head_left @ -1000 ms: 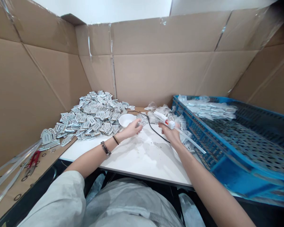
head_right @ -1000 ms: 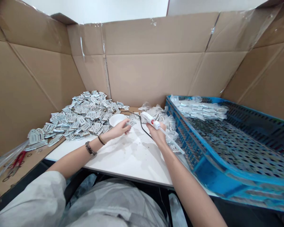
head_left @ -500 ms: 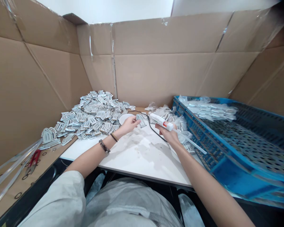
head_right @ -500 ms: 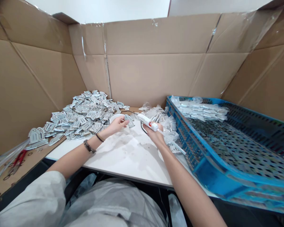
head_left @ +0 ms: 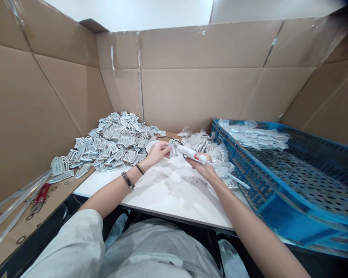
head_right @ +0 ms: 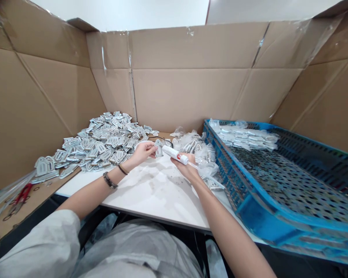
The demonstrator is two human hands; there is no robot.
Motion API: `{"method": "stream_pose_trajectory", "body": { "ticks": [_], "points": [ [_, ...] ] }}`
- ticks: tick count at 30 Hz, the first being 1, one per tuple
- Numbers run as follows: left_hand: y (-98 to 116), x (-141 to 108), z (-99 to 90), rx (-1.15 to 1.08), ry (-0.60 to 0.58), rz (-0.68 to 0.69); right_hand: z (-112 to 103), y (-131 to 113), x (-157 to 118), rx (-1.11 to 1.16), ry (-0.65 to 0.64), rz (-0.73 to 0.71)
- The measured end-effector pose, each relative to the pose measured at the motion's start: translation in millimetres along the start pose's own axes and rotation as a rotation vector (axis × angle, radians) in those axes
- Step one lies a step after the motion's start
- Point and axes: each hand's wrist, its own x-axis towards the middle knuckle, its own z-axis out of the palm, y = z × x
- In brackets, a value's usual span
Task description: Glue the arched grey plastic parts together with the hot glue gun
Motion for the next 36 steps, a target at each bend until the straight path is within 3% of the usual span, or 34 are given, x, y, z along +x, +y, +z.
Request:
{"method": "stream_pose_trajectory", "body": {
  "ticks": [10,24,31,33,36],
  "points": [
    [-5,1,0.5,0.069,-0.006,0.067,2,3,0,0.021,0.023,0.037],
    [0,-4,3.9,0.019,0.005,-0.051,2,-8,-6,-0.033,0.083,0.031],
    [9,-14,11.6,0.197,-0.182,-0.09,-11,-3,4,-0.125,0.259,0.128],
    [20,-11,1.2,0.32,-0.133,-0.056,-14,-5,5,-0.14,0.254,0.15],
    [39,-4,-35.4,0.625,0.122,0.011,-14,-9,3,-0.14,0.242,0.155]
  ]
}}
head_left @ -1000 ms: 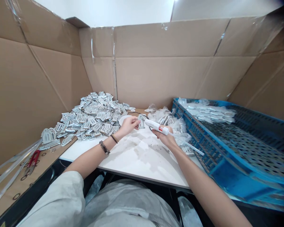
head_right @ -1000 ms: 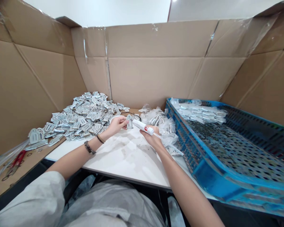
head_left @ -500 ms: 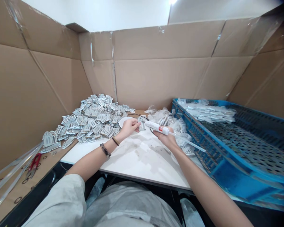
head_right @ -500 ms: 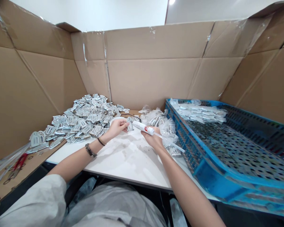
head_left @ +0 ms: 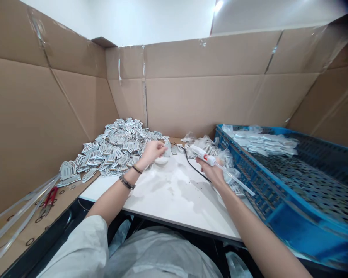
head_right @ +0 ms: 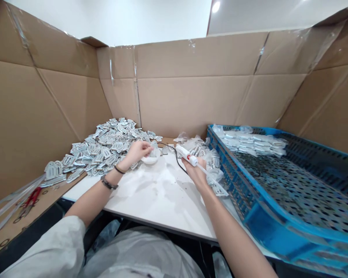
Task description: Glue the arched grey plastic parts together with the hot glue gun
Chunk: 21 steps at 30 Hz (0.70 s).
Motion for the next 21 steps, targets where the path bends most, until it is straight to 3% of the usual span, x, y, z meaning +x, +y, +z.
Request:
{"method": "stream_pose_trajectory", "body": {
  "ticks": [3,6,8,14,18,21],
  "points": [
    [-17,12,-46.6,0.326,0.276,-0.072,2,-2,-3,-0.008,-0.013,-0.039],
    [-39,20,-79.5,0.429,0.332,-0.179,6,0,-3,-0.034,-0.037,-0.084],
    [-53,24,-89.5,0.45,0.307,-0.225,8,3,-3,-0.06,-0.047,-0.123],
    [-70,29,-87.1,0.649,0.22,-0.252,11,9,-2,-0.088,-0.04,-0.174],
    [-56,26,-83.3,0.738,0.315,-0.182,12,9,-2,-0.124,-0.042,-0.137],
    [-35,21,-69.7,0.716,0.368,-0.038,12,9,-1,-0.159,-0.04,-0.12]
  ]
}}
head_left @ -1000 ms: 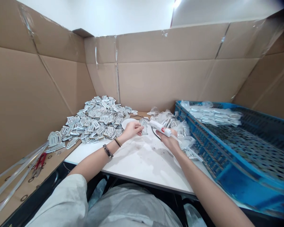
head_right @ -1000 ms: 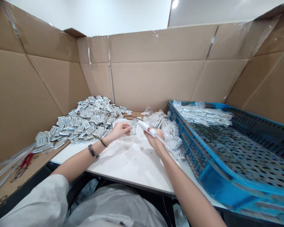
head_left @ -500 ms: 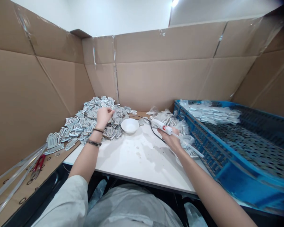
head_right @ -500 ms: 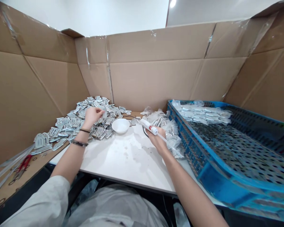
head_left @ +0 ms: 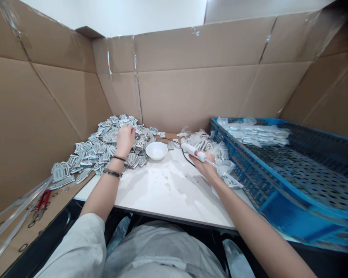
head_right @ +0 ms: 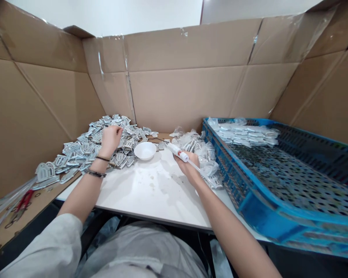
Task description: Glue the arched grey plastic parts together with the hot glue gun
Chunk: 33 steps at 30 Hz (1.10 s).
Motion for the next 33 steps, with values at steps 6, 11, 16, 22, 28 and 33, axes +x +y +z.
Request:
{"method": "stream_pose_trajectory", "body": {
  "ticks": [6,11,16,22,28,33],
  "points": [
    [65,-39,13.3,-0.088,-0.151,0.398,-2,-1,0,-0.014,0.012,0.002],
    [95,-63,22.5,-0.061,-0.275,0.566,-3,-2,-2,0.018,-0.001,-0.002],
    [73,-46,6.8,0.094,-0.226,0.311,-1,-1,-1,0.014,0.011,-0.019],
    [20,-19,-2.1,0.193,-0.195,0.073,1,1,0,0.005,-0.005,-0.025],
    [7,-22,10.6,0.249,-0.312,0.255,1,1,-1,0.004,0.004,-0.017],
    [10,-27,22.8,0.274,-0.352,0.302,0,0,0,-0.019,0.006,0.003]
  ]
}}
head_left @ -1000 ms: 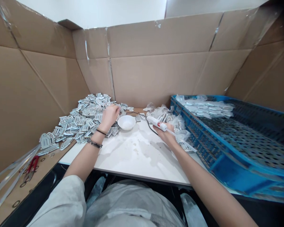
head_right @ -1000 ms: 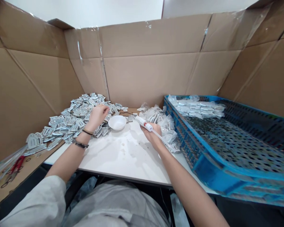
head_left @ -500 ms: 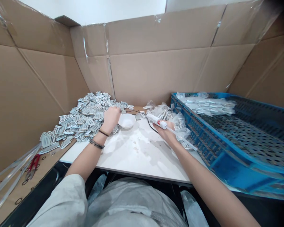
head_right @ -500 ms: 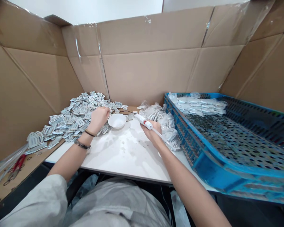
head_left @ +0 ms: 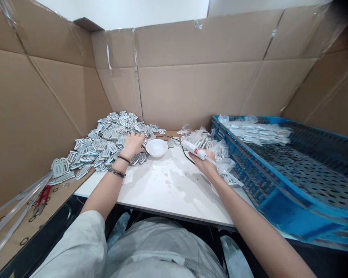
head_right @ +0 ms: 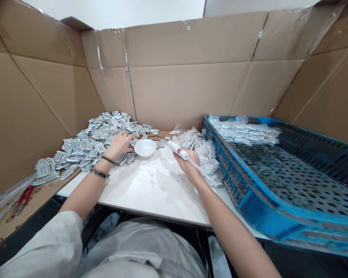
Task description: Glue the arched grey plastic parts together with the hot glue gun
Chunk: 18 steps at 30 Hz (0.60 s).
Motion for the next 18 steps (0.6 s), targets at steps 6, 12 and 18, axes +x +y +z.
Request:
{"method": "stream_pose_trajectory", "body": {
  "ticks": [6,12,18],
  "points": [
    [1,3,4.8,0.008,-0.005,-0.01,-1,-1,-3,0.026,-0.006,-0.015],
    [4,7,10.4,-0.007,0.053,0.006,0,1,-2,0.028,-0.002,-0.033],
    [12,6,12.8,-0.02,0.055,0.061,-1,0,-2,0.011,-0.001,-0.021]
  ]
}}
